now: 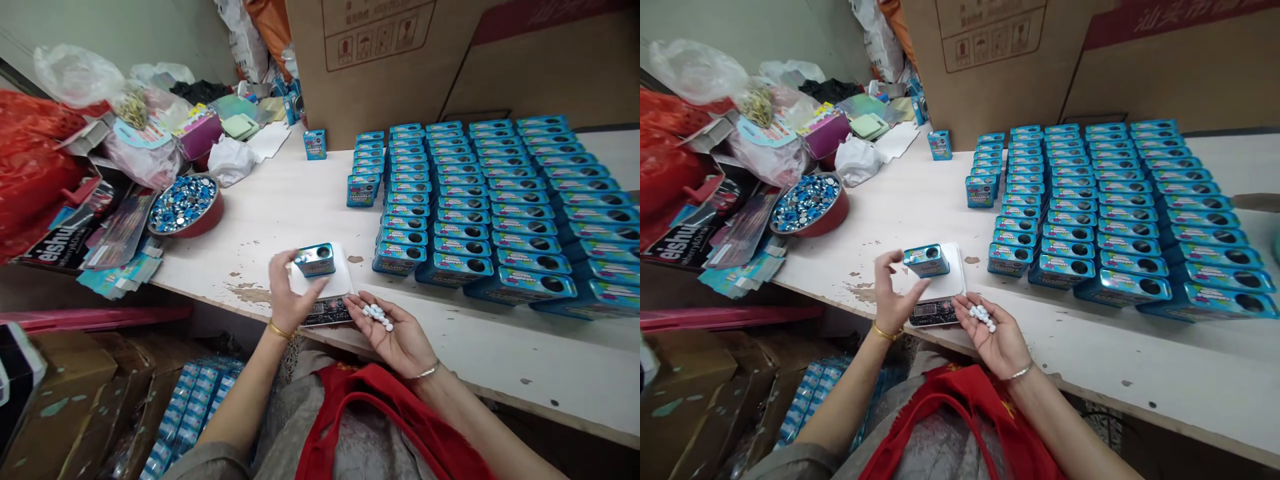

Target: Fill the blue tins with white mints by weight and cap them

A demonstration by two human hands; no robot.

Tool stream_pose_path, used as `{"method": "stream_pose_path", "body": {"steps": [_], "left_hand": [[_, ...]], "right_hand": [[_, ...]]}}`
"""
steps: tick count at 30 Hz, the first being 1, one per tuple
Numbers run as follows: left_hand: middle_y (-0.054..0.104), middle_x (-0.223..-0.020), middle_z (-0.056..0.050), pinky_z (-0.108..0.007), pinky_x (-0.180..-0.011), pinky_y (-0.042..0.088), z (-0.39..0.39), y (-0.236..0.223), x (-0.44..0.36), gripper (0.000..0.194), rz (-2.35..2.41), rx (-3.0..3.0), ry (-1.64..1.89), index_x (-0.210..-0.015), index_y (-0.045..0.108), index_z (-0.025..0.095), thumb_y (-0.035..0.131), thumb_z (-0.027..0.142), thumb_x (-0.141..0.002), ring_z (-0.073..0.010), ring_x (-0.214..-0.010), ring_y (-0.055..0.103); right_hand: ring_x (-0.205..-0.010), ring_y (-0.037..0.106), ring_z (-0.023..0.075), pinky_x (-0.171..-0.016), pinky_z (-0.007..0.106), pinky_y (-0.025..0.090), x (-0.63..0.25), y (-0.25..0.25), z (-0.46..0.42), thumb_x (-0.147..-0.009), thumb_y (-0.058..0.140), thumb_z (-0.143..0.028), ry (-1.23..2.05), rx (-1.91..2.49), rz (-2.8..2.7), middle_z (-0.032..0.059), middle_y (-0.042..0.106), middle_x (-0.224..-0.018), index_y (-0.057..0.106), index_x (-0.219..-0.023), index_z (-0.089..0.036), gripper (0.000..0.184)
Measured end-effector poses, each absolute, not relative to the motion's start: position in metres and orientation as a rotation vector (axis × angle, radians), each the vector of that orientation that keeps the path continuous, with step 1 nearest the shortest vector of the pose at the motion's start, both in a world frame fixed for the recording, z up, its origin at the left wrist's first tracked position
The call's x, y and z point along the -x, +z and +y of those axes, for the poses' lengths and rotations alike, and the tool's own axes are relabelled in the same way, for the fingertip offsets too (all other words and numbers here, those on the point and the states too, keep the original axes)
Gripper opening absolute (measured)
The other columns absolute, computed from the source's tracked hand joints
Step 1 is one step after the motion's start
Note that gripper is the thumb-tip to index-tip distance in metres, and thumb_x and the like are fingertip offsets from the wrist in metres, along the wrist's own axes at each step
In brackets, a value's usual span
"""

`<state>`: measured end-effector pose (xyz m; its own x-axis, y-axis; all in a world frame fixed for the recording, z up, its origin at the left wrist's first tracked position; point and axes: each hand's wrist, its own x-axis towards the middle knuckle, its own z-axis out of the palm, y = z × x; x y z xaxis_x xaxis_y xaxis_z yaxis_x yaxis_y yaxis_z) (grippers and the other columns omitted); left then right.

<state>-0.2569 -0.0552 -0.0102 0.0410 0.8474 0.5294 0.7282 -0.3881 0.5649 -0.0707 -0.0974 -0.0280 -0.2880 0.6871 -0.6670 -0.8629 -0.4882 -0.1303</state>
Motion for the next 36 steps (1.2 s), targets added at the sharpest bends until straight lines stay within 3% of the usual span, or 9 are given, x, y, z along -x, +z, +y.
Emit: {"method": "stream_pose_path", "body": {"steps": [2,3,8,12,19,36], "left_hand": [[0.049,-0.127,-0.014,-0.041,-0.097,0.039,-0.037,-0.019,0.275,0.082,1.709,-2.071,1.174,-0.136,0.03,0.02,0.073,0.045,-0.07,-0.0262,-0.117,0.048],[0.049,-0.128,-0.013,-0.04,-0.097,0.039,-0.029,-0.024,0.279,0.083,1.678,-2.053,1.105,-0.137,0.03,0.021,0.072,0.045,-0.071,-0.0258,-0.117,0.049],[0.061,-0.108,-0.007,-0.035,-0.085,0.039,-0.013,-0.033,0.271,0.042,1.515,-2.285,1.008,-0.119,0.051,0.022,0.063,0.035,-0.08,-0.0211,-0.099,0.057],[0.063,-0.101,-0.007,-0.037,-0.082,0.032,-0.02,-0.015,0.256,0.03,1.285,-2.922,0.934,-0.112,0.06,0.026,0.058,0.024,-0.082,-0.0213,-0.093,0.055],[0.065,-0.098,-0.001,-0.035,-0.085,0.029,-0.031,-0.004,0.254,0.028,1.046,-3.298,1.016,-0.104,0.065,0.034,0.06,0.018,-0.082,-0.0167,-0.091,0.055],[0.064,-0.09,-0.003,-0.035,-0.083,0.031,-0.03,-0.009,0.263,0.033,1.153,-3.136,1.149,-0.107,0.064,0.036,0.057,0.018,-0.08,-0.0188,-0.088,0.053]], "right_hand": [[-0.097,0.068,0.0242,-0.082,0.031,0.057,0.084,-0.023,-0.083,-0.084,0.045,-0.009,1.905,0.824,0.29,0.0191,0.071,-0.096,0.065,-0.091,-0.005,0.021],[-0.094,0.069,0.0229,-0.08,0.03,0.058,0.09,-0.021,-0.076,-0.084,0.046,-0.01,1.891,0.823,0.291,0.0177,0.072,-0.094,0.065,-0.09,-0.006,0.021],[-0.074,0.07,0.0157,-0.07,0.025,0.059,0.115,-0.016,-0.052,-0.087,0.047,-0.016,1.768,0.783,0.362,0.0097,0.073,-0.076,0.065,-0.078,-0.011,0.021],[-0.06,0.066,0.0108,-0.063,0.021,0.057,0.115,-0.014,-0.043,-0.087,0.046,-0.018,1.675,0.711,0.404,0.0023,0.07,-0.066,0.065,-0.074,-0.014,0.023],[-0.065,0.067,0.0125,-0.065,0.021,0.056,0.108,-0.015,-0.038,-0.082,0.043,-0.01,1.697,0.685,0.416,0.0055,0.073,-0.071,0.067,-0.082,-0.011,0.024],[-0.068,0.068,0.0137,-0.065,0.022,0.057,0.108,-0.011,-0.043,-0.085,0.044,-0.01,1.779,0.643,0.438,0.0091,0.072,-0.075,0.064,-0.082,-0.009,0.02]]}}
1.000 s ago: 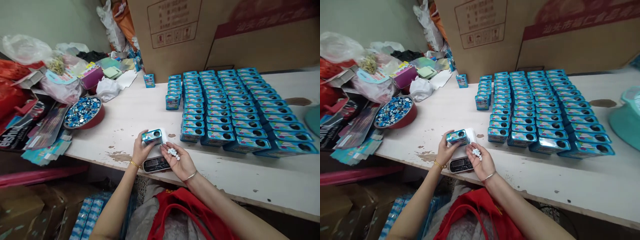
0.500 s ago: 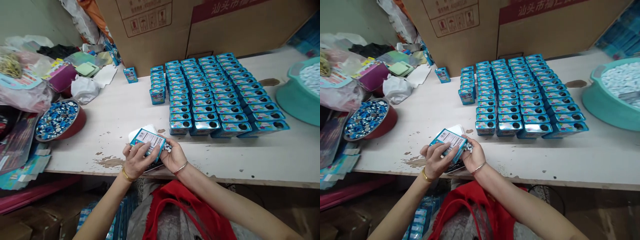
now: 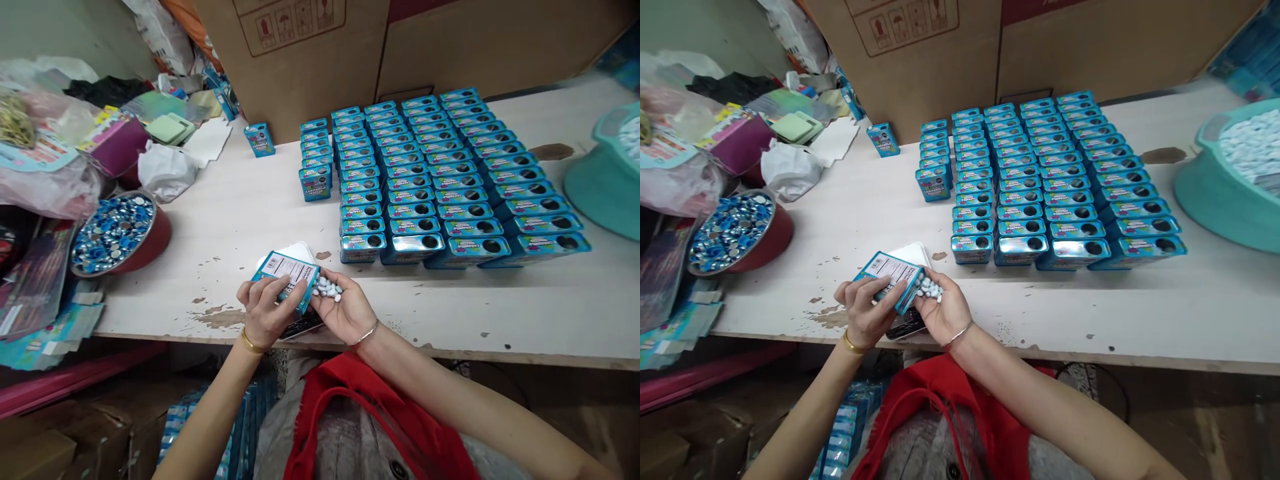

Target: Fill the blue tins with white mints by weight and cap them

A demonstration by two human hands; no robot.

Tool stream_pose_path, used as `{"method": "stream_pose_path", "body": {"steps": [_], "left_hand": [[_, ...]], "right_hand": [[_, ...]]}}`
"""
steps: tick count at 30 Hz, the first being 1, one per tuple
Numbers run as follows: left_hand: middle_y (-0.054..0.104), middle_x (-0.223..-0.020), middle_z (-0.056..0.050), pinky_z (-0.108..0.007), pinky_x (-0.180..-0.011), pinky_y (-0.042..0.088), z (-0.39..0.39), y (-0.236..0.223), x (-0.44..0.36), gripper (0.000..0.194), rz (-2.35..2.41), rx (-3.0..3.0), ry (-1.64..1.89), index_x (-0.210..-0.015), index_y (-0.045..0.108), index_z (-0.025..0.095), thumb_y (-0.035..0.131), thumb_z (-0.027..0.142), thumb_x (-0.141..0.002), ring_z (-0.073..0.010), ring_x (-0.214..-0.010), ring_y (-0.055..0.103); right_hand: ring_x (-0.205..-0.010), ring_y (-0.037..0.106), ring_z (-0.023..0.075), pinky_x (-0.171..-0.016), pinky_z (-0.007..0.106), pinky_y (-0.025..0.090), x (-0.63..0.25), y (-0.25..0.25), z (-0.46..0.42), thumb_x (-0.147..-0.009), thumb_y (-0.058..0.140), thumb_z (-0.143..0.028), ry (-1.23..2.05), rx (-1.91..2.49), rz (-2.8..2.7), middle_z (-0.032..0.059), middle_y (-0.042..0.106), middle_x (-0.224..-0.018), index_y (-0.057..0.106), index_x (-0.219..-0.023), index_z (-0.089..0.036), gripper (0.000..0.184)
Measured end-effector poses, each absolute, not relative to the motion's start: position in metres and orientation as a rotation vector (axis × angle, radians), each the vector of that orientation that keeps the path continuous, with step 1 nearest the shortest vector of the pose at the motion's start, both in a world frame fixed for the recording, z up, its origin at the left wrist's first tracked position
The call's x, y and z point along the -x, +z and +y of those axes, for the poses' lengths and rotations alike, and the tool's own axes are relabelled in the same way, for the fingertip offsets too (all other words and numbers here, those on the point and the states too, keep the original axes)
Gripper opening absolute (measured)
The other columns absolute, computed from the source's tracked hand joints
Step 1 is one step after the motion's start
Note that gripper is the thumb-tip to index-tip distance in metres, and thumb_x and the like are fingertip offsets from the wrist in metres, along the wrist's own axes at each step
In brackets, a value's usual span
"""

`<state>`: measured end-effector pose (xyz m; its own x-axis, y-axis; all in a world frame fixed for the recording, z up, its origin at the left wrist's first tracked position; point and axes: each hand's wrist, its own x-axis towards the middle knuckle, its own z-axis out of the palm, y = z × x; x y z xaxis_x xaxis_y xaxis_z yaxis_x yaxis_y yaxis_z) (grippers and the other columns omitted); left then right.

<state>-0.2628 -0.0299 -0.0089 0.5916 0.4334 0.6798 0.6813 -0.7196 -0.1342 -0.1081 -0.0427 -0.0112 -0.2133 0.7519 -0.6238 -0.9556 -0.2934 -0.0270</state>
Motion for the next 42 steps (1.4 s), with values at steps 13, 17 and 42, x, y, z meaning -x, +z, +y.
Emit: {"method": "stream_pose_path", "body": {"steps": [13,17,42], "left_hand": [[0.061,-0.099,-0.005,-0.038,-0.088,0.037,-0.018,-0.031,0.271,0.034,-1.522,2.605,-1.163,-0.109,0.052,0.022,0.065,0.03,-0.078,-0.0206,-0.095,0.056],[0.058,-0.105,-0.006,-0.036,-0.088,0.042,-0.01,-0.041,0.273,0.044,-1.772,2.552,-1.372,-0.111,0.05,0.021,0.07,0.037,-0.075,-0.0199,-0.099,0.055],[0.054,-0.105,-0.009,-0.031,-0.079,0.051,-0.1,-0.027,0.18,0.02,-1.6,3.131,-0.456,-0.104,0.055,0.014,0.05,0.017,-0.085,-0.0201,-0.094,0.054]], "right_hand": [[-0.083,0.07,0.0177,-0.082,0.029,0.057,0.1,-0.018,-0.048,-0.08,0.05,-0.009,1.712,0.709,0.365,0.0117,0.073,-0.083,0.066,-0.085,-0.009,0.016],[-0.091,0.069,0.0199,-0.084,0.03,0.056,0.096,-0.017,-0.048,-0.081,0.05,-0.011,1.738,0.722,0.341,0.0138,0.073,-0.087,0.066,-0.089,-0.009,0.018],[-0.077,0.07,0.0138,-0.068,0.022,0.058,0.065,-0.039,-0.11,-0.087,0.043,-0.014,1.857,0.874,0.384,0.0057,0.074,-0.088,0.067,-0.098,-0.014,0.027]]}}
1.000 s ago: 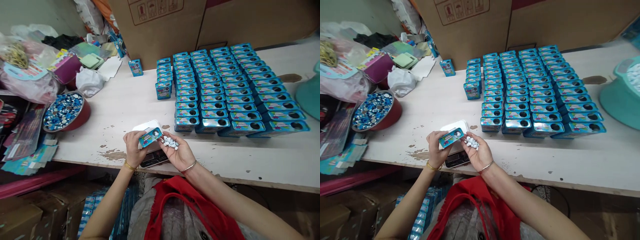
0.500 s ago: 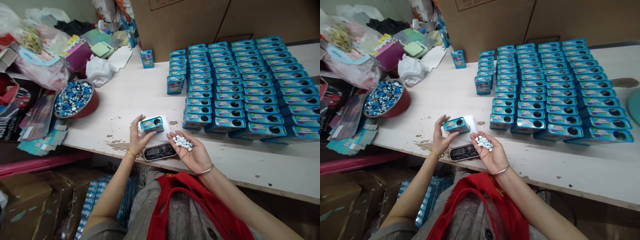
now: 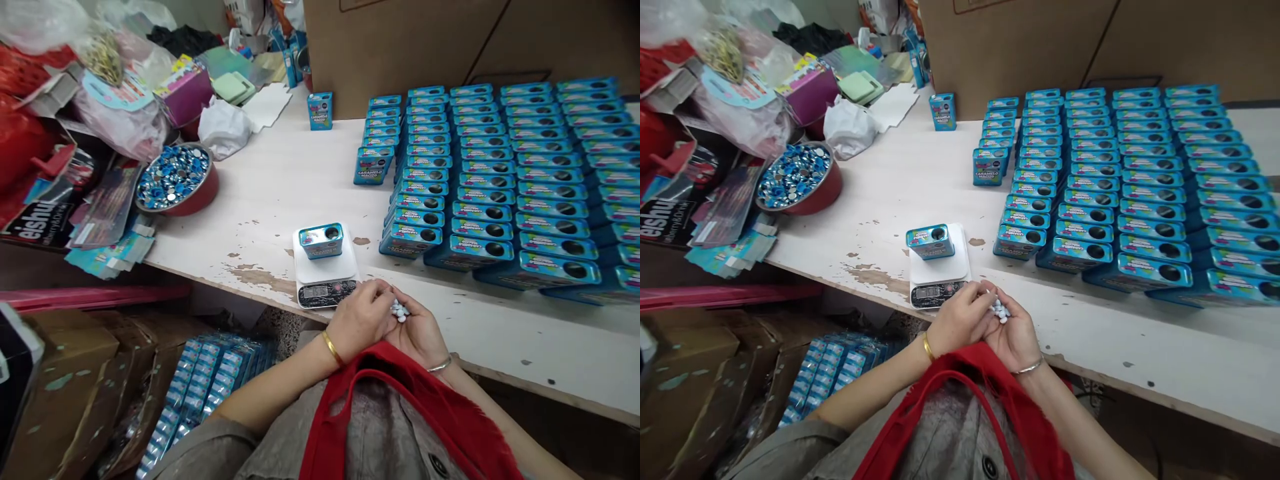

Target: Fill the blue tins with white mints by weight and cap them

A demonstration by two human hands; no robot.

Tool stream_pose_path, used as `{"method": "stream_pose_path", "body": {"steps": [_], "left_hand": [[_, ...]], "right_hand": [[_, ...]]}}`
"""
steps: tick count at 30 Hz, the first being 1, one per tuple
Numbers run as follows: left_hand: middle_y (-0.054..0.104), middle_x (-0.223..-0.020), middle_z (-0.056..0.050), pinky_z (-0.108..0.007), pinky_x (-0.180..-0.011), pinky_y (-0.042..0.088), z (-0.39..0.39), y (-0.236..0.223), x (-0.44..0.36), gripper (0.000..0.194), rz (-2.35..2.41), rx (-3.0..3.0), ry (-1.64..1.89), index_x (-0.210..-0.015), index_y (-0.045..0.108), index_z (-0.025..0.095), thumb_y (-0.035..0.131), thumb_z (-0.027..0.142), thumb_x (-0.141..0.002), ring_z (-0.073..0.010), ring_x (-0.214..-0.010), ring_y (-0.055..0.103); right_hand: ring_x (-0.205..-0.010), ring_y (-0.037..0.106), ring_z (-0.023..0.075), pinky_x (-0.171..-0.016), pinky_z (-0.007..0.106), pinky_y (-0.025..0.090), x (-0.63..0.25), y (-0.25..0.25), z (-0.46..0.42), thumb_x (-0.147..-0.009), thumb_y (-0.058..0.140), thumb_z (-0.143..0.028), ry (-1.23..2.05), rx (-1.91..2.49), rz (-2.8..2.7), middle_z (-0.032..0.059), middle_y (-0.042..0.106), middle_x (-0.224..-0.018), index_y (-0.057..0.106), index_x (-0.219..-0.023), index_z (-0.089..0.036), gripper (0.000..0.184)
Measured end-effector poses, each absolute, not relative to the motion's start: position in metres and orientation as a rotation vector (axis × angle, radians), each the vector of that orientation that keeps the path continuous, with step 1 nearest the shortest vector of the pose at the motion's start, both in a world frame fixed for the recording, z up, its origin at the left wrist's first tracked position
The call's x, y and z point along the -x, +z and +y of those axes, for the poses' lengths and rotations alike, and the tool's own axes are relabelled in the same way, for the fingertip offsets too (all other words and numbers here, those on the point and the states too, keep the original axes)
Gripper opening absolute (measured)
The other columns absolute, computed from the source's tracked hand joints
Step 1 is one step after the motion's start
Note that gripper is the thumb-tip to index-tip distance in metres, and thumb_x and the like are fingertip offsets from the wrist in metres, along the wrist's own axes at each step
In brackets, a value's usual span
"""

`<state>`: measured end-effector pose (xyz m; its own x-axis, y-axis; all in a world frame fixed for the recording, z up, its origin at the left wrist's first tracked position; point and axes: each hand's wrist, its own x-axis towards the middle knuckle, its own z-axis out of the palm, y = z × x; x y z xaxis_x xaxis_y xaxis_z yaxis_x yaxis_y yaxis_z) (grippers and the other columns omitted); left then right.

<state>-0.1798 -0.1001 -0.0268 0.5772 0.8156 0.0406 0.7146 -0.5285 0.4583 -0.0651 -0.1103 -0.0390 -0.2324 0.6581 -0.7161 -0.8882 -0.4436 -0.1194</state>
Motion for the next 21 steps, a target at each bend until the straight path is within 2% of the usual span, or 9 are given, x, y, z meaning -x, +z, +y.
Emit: {"method": "stream_pose_path", "body": {"steps": [3,7,12,21], "left_hand": [[0.053,-0.108,-0.009,-0.032,-0.08,0.051,-0.101,-0.025,0.174,0.018,1.232,-2.424,0.31,-0.101,0.053,0.014,0.052,0.018,-0.083,-0.0208,-0.095,0.053],[0.052,-0.099,-0.008,-0.032,-0.076,0.052,-0.105,-0.023,0.17,0.016,1.269,-2.37,0.264,-0.099,0.052,0.015,0.05,0.022,-0.085,-0.0198,-0.089,0.054],[0.05,-0.1,-0.008,-0.031,-0.076,0.052,-0.107,-0.02,0.171,0.019,1.254,-2.338,0.271,-0.102,0.052,0.016,0.051,0.022,-0.084,-0.0185,-0.089,0.053],[0.05,-0.095,-0.008,-0.028,-0.075,0.051,-0.108,-0.023,0.173,0.013,1.237,-2.352,0.392,-0.094,0.055,0.015,0.046,0.021,-0.087,-0.0162,-0.086,0.054]], "right_hand": [[-0.075,0.07,0.0131,-0.068,0.022,0.058,0.061,-0.044,-0.115,-0.087,0.044,-0.015,1.878,0.813,0.412,0.0035,0.074,-0.085,0.067,-0.099,-0.015,0.026],[-0.069,0.069,0.0118,-0.063,0.021,0.058,0.058,-0.048,-0.12,-0.087,0.042,-0.015,1.855,0.834,0.408,0.0026,0.074,-0.081,0.067,-0.098,-0.015,0.027],[-0.065,0.07,0.0126,-0.06,0.022,0.058,0.058,-0.04,-0.121,-0.089,0.039,-0.015,1.825,0.903,0.447,0.004,0.074,-0.077,0.068,-0.093,-0.014,0.029],[-0.06,0.068,0.0118,-0.055,0.02,0.056,0.058,-0.027,-0.118,-0.09,0.035,-0.013,1.788,0.898,0.49,0.0063,0.072,-0.071,0.067,-0.09,-0.011,0.032]]}}
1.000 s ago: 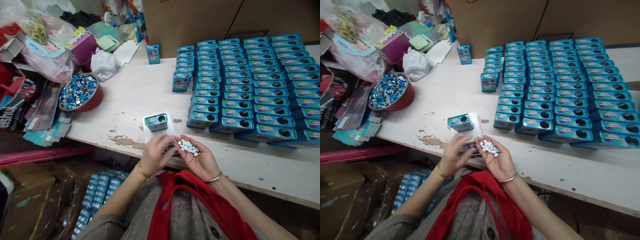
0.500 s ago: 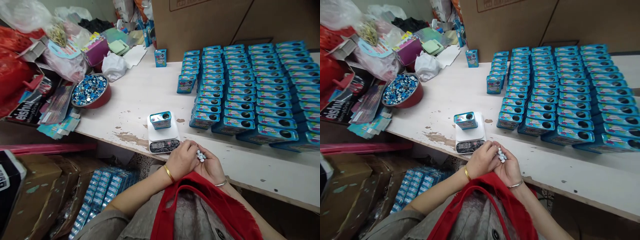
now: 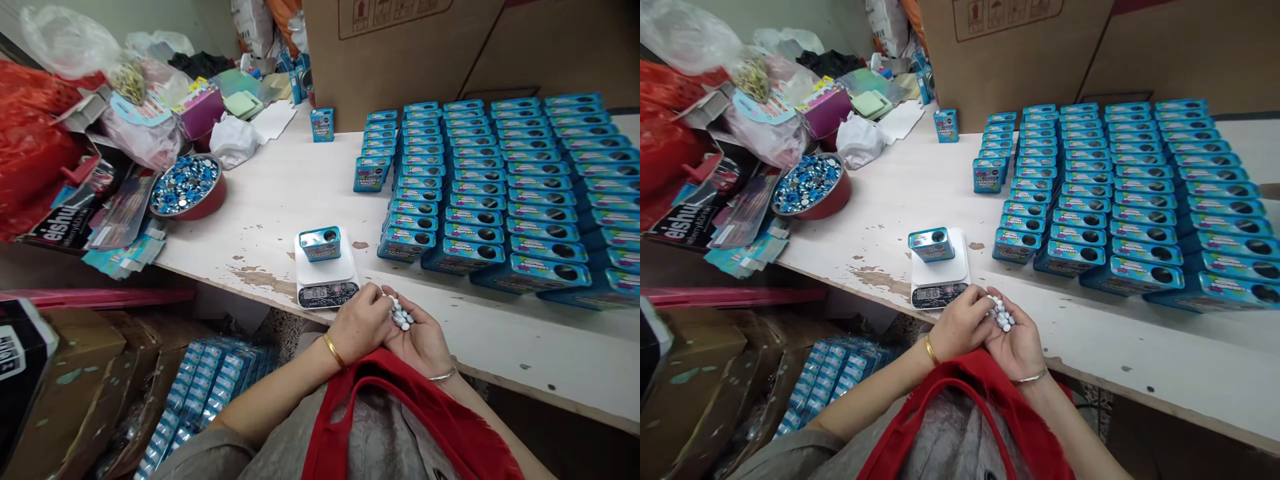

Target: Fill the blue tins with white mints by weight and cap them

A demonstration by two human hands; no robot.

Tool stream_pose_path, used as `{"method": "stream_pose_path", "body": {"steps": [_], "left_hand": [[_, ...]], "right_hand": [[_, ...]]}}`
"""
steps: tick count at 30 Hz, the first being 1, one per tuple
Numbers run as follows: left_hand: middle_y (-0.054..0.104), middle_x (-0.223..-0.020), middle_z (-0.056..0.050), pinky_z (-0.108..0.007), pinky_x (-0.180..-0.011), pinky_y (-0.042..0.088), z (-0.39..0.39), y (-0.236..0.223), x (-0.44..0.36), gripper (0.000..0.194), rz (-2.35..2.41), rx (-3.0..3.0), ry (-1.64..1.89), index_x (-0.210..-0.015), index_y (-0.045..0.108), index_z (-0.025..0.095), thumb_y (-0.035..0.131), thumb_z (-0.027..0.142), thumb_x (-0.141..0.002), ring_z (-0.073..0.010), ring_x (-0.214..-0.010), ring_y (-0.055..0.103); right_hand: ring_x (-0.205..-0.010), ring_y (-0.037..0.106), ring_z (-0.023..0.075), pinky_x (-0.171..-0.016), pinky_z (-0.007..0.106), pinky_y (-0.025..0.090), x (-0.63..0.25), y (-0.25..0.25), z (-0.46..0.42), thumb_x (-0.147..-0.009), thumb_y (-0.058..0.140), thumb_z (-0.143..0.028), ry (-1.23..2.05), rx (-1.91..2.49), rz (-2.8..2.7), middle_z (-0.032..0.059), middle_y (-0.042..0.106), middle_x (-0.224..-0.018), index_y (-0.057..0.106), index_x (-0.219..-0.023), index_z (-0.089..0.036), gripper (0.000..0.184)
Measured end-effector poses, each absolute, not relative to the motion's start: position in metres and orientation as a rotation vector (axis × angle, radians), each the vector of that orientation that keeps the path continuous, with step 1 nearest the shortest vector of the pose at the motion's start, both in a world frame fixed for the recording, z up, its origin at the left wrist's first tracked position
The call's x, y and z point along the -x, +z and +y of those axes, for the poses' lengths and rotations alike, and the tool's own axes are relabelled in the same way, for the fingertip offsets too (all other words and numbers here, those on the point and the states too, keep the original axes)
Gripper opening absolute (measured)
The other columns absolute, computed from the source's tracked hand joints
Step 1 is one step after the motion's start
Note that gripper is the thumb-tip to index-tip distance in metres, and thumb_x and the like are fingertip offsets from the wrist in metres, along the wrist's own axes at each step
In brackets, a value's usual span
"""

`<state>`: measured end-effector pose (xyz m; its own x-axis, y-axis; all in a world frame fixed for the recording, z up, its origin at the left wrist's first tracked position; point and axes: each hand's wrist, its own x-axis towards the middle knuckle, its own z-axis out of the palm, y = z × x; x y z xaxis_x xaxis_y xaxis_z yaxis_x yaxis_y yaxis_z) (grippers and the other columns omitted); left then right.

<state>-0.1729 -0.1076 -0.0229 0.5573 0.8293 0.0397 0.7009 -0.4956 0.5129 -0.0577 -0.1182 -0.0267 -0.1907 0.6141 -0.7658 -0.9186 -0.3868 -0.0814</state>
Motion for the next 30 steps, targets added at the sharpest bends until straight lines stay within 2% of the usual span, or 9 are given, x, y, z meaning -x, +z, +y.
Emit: {"method": "stream_pose_path", "body": {"steps": [5,9,12,16,21,30], "left_hand": [[0.052,-0.094,-0.007,-0.028,-0.077,0.05,-0.107,-0.028,0.178,0.009,1.208,-2.34,0.524,-0.089,0.053,0.017,0.045,0.018,-0.087,-0.0152,-0.085,0.054],[0.054,-0.095,-0.006,-0.028,-0.078,0.05,-0.1,-0.024,0.186,0.007,1.135,-2.264,0.796,-0.089,0.052,0.017,0.048,0.014,-0.085,-0.0155,-0.088,0.055],[0.055,-0.089,-0.004,-0.025,-0.069,0.049,-0.083,-0.01,0.198,0.008,1.104,-2.189,0.98,-0.09,0.052,0.018,0.052,0.013,-0.084,-0.0128,-0.079,0.053],[0.053,-0.081,-0.001,-0.021,-0.06,0.045,-0.044,0.018,0.22,0.006,1.246,-2.161,1.154,-0.084,0.052,0.017,0.056,0.014,-0.082,-0.0087,-0.067,0.048],[0.053,-0.074,0.002,-0.019,-0.057,0.043,-0.01,0.03,0.237,0.004,1.408,-2.221,1.045,-0.081,0.054,0.016,0.057,0.015,-0.081,-0.0068,-0.062,0.048],[0.059,-0.077,0.001,-0.024,-0.059,0.044,-0.005,0.026,0.246,0.002,1.537,-2.176,1.015,-0.085,0.056,0.019,0.057,0.02,-0.084,-0.0088,-0.062,0.052]], "right_hand": [[-0.066,0.07,0.0114,-0.06,0.019,0.057,0.06,-0.027,-0.116,-0.09,0.034,-0.012,1.801,0.862,0.47,0.0077,0.073,-0.077,0.067,-0.092,-0.01,0.033],[-0.068,0.07,0.012,-0.063,0.021,0.058,0.066,-0.021,-0.107,-0.09,0.035,-0.012,1.837,0.803,0.422,0.0083,0.073,-0.078,0.067,-0.091,-0.008,0.032],[-0.072,0.07,0.0128,-0.067,0.022,0.058,0.072,-0.015,-0.097,-0.091,0.035,-0.013,1.826,0.767,0.378,0.0093,0.073,-0.079,0.066,-0.09,-0.008,0.032],[-0.095,0.068,0.0215,-0.083,0.034,0.057,0.079,-0.01,-0.086,-0.09,0.038,-0.016,1.86,0.725,0.351,0.0154,0.073,-0.093,0.066,-0.09,-0.008,0.029],[-0.108,0.063,0.0259,-0.087,0.033,0.055,0.078,-0.015,-0.085,-0.088,0.041,-0.015,1.863,0.751,0.399,0.0167,0.072,-0.098,0.066,-0.091,-0.008,0.026],[-0.103,0.065,0.0261,-0.084,0.032,0.056,0.072,-0.025,-0.086,-0.088,0.041,-0.014,1.847,0.832,0.428,0.0161,0.073,-0.093,0.066,-0.091,-0.009,0.025]]}}
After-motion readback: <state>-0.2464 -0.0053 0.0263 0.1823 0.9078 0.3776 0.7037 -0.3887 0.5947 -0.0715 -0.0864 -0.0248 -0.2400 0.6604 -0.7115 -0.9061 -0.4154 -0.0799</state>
